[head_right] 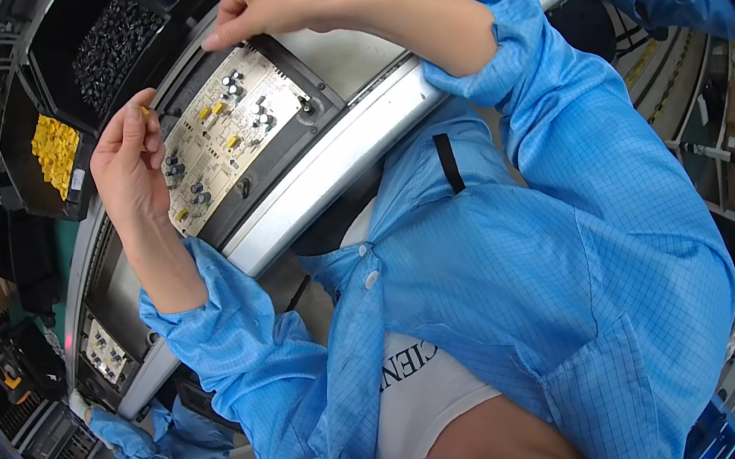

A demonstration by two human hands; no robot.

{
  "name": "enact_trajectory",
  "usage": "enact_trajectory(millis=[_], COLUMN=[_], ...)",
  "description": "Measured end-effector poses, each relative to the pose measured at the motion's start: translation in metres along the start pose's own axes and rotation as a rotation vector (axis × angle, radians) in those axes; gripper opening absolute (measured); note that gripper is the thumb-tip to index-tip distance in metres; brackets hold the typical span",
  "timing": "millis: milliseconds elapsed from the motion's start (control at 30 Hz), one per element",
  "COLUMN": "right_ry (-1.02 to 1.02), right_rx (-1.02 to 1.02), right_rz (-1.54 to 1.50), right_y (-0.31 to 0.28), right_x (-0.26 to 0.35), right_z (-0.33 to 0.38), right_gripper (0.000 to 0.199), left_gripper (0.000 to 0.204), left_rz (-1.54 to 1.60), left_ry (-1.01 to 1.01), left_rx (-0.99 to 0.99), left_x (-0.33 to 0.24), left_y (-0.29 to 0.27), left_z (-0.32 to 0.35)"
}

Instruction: Assemble electronic components onto a circuit board on a production assembly line.

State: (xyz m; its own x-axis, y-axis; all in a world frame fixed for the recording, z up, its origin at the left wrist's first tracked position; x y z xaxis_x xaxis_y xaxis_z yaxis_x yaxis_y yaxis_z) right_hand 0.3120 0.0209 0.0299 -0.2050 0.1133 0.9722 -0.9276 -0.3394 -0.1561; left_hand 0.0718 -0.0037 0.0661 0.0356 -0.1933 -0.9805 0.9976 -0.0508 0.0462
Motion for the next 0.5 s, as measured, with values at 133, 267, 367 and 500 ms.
enact_trajectory(millis=[133, 267, 367, 500], right_ry=[0.086, 0.117, 0.168, 0.126], right_rx=[0.007, 0.019, 0.039, 0.095], right_rz=[-0.344, -0.585, -0.658, -0.678], right_y=[-0.010, -0.014, -0.008, 0.004], right_x=[0.009, -0.002, -0.004, -0.013], right_z=[0.000, -0.007, -0.009, -0.014], right_gripper=[0.013, 0.013, 0.012, 0.009], left_gripper=[0.021, 0.016, 0.014, 0.014], left_rz=[-0.120, -0.195, -0.400, -0.668], left_ry=[0.078, 0.056, 0.059, 0.173], left_rx=[-0.013, 0.094, 0.065, 0.088], left_x=[-0.004, -0.004, 0.001, 0.016], left_y=[0.005, 0.012, 0.019, 0.022], left_z=[0.004, 0.013, 0.027, 0.033])
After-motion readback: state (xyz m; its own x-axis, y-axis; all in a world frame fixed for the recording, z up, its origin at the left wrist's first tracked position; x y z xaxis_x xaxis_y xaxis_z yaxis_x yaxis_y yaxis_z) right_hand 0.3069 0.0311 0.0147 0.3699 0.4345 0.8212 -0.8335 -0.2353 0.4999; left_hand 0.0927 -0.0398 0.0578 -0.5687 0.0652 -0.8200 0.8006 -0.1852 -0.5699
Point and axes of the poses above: each hand's wrist, its own z-axis away from the middle knuckle, its own y-axis out of the palm, x = y × z, the point moved 2 cm from there along -z, towards the middle knuckle, and after that the axes turned 6 degrees about -x, right-handed, at the moved point
